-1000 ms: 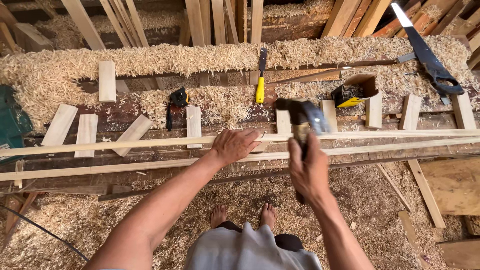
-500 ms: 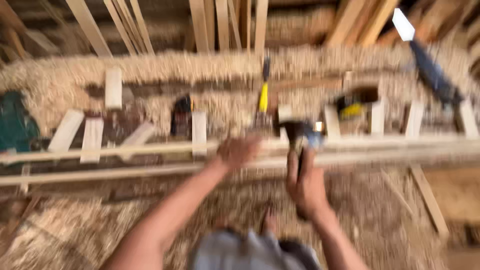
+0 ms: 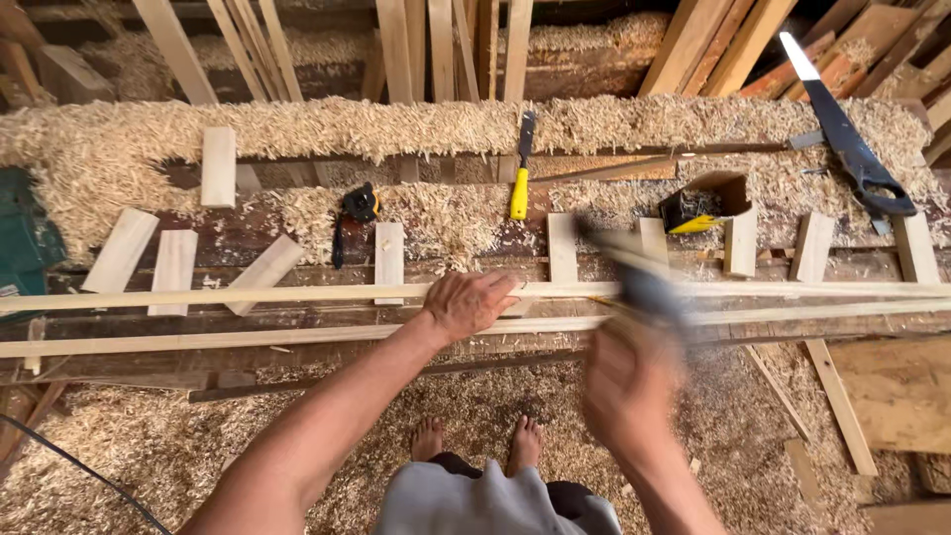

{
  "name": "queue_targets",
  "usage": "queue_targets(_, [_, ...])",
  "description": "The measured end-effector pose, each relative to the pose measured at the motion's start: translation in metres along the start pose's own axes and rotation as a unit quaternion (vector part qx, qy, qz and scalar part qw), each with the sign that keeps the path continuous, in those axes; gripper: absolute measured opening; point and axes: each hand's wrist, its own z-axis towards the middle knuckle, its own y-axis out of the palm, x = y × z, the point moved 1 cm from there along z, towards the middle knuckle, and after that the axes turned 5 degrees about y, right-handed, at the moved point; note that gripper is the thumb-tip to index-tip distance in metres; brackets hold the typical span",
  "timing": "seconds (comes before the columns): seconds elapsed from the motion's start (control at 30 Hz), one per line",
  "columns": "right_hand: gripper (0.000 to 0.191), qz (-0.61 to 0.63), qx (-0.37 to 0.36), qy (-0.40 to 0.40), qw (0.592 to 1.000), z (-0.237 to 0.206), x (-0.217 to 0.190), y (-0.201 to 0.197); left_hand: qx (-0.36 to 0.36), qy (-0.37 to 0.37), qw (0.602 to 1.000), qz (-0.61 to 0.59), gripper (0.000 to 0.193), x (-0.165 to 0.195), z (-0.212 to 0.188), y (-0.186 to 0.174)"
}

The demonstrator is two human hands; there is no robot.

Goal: The person marks thin wood strips with a pencil along a workbench, positions small wooden blocks and strips into a ladder-like frame, then takes nails from a box and hammers them by hand to fasten the pieces together, working along the assembly.

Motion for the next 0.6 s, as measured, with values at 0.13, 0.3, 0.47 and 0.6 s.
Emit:
queue_targets(0.13, [0.030,-0.033,-0.186,0.200,0.961,-0.011,0.042,0.055,-0.183,-0.101,0.978,0.013,0.039,0.008,0.010,-0.014])
queue_targets(0.3, [0.041,0.003,-0.140,0.256,0.956,0.000,0.042,0.030,-0.166,-0.078,0.983,0.000,0.039,0.011,0.013,-0.024])
queue_targets(0.47, [0.037,0.311,0.018,0.077,0.947,-0.013,0.012,-0.032,-0.007,-0.015,0.999,-0.030,0.037,0.005,0.002,0.000])
queue_targets(0.6, [0.040,0.036,-0.166,0.159,0.973,-0.012,0.036,0.030,-0.212,-0.083,0.974,0.011,0.038,0.000,-0.003,0.005])
